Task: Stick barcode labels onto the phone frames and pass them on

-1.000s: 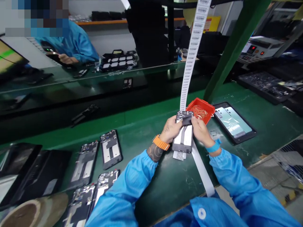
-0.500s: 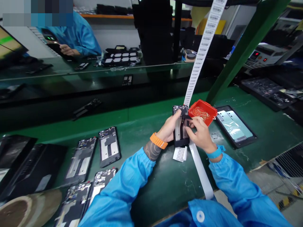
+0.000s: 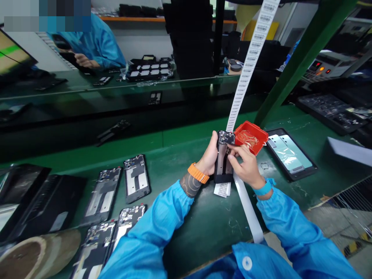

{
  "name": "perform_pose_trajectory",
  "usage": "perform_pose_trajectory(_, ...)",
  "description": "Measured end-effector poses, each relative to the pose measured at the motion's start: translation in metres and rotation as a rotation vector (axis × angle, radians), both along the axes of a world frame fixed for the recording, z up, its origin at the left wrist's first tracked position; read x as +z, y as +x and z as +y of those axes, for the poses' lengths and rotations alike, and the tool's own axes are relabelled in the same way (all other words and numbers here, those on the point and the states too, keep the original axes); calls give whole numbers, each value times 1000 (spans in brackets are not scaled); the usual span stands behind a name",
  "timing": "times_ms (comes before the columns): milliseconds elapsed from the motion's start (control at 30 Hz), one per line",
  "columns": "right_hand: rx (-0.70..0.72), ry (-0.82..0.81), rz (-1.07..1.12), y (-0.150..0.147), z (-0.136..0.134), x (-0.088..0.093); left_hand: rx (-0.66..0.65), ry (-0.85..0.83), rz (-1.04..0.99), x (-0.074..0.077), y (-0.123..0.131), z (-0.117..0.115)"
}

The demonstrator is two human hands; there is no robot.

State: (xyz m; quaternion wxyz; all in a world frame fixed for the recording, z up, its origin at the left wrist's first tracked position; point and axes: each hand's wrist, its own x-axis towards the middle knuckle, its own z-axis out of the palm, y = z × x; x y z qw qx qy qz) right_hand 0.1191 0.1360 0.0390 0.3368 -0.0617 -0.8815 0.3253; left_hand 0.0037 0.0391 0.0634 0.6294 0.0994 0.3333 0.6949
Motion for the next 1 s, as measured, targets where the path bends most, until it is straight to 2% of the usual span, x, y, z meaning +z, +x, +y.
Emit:
perform_pose_trajectory(200, -169, -55, 87, -2, 4, -2, -1, -3, -10, -4, 2, 2)
perform_pose_trajectory(400, -291, -166, 160, -6, 12, -5, -119, -32, 45, -8, 5, -3)
perform_pose_trajectory(500, -321, -254, 163, -9, 12, -8, -35, -69, 199, -9, 9, -6)
perform_pose_trajectory(567, -292, -346, 139, -9, 16, -8, 32, -87, 277, -8, 10, -6)
perform_pose_trajectory(700, -316, -444, 136, -4, 36, -5, 103, -118, 206, -1, -5, -6)
perform_pose_trajectory(767, -329, -390, 75, -2, 45, -4, 204, -116, 151, 5, -20, -9)
perform_pose_trajectory(867, -248, -220, -95, 0, 45, -5, 330, -101, 144, 14, -43, -16)
perform_pose_trajectory(933, -199, -81, -135, 0, 37, -6, 321, -112, 154, 15, -51, -20)
perform_pose_trajectory(1000, -175, 36, -132, 2, 28, -6, 236, -147, 159, 11, -53, -22)
